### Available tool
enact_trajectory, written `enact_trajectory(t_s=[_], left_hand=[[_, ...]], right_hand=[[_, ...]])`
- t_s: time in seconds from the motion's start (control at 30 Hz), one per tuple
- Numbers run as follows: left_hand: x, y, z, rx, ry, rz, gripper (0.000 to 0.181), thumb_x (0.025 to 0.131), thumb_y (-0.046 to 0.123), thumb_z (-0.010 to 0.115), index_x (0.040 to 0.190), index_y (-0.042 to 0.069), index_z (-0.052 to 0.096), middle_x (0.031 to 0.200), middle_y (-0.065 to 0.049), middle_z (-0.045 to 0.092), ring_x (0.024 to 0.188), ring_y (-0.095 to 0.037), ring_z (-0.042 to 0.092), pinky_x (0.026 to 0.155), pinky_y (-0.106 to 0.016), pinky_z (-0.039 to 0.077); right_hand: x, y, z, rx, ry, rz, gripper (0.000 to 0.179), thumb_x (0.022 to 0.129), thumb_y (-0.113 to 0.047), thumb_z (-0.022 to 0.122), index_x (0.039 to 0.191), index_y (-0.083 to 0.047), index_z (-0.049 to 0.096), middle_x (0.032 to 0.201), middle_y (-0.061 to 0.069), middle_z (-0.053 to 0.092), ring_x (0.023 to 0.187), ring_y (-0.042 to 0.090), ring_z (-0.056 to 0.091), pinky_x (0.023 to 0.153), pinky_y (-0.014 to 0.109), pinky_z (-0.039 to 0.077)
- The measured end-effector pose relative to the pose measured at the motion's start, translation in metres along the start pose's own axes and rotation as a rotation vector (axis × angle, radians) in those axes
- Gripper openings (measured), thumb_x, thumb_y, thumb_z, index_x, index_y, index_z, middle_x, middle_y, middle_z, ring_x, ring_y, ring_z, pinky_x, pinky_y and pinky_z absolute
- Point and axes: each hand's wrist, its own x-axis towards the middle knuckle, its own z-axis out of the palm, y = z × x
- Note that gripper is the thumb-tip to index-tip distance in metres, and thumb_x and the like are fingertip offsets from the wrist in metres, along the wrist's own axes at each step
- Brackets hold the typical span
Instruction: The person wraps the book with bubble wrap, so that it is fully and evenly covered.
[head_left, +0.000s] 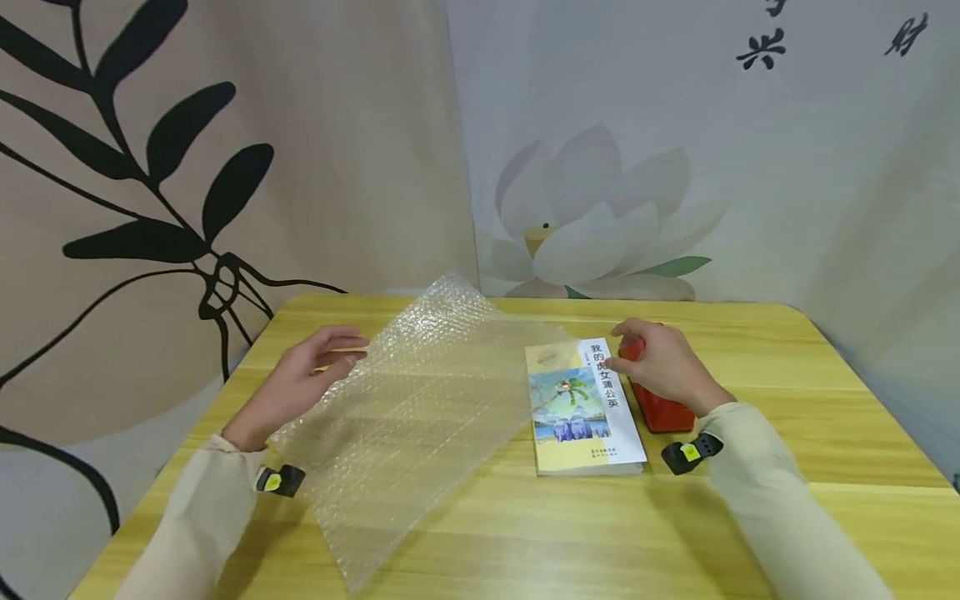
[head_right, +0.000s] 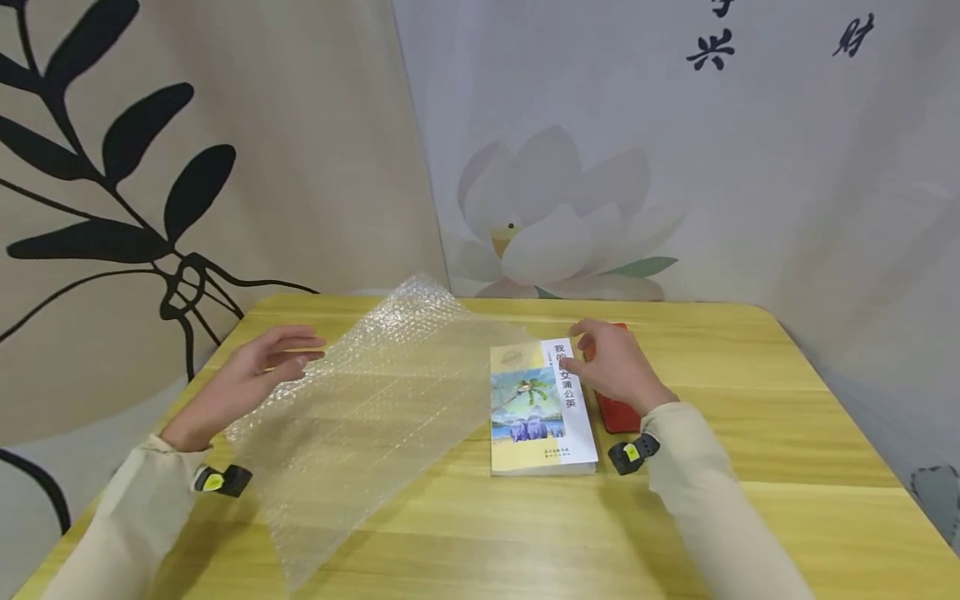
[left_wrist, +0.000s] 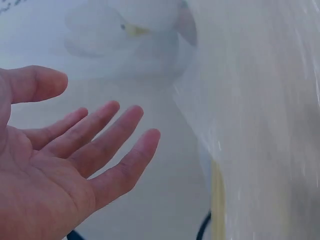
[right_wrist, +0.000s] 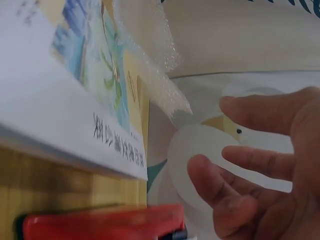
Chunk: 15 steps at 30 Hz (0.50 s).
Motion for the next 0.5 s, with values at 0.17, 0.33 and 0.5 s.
enact_trajectory(t_s=[0.17, 0.33, 0.5], left_hand=[[0.005, 0.013, 0.012, -0.153, -0.061, -0.010, 0.045, 0.107, 0.020, 0.048, 0.149, 0.008, 0.039, 0.149, -0.015, 0.052, 0.137, -0.038, 0.051, 0.100, -0.028, 0.055], [0.009, 0.015, 0.022, -0.220, -0.099, -0.037, 0.044, 0.107, 0.019, 0.048, 0.148, 0.008, 0.040, 0.151, -0.014, 0.049, 0.140, -0.038, 0.049, 0.103, -0.033, 0.055], [0.015, 0.016, 0.032, -0.265, -0.119, -0.042, 0.042, 0.106, 0.019, 0.049, 0.146, 0.009, 0.042, 0.150, -0.016, 0.049, 0.140, -0.038, 0.049, 0.106, -0.043, 0.053]], right_hand=[[-0.012, 0.007, -0.008, 0.026, 0.005, 0.041, 0.045, 0.091, -0.024, 0.072, 0.128, -0.001, 0.060, 0.118, 0.022, 0.066, 0.086, 0.027, 0.061, 0.068, 0.030, 0.053], [-0.021, 0.014, -0.013, 0.049, 0.009, 0.063, 0.045, 0.090, -0.022, 0.073, 0.127, 0.001, 0.060, 0.115, 0.022, 0.067, 0.086, 0.026, 0.060, 0.066, 0.027, 0.052], [-0.028, 0.021, -0.017, 0.058, 0.019, 0.088, 0.042, 0.090, -0.022, 0.073, 0.124, 0.001, 0.061, 0.109, 0.020, 0.067, 0.080, 0.023, 0.059, 0.061, 0.026, 0.052]])
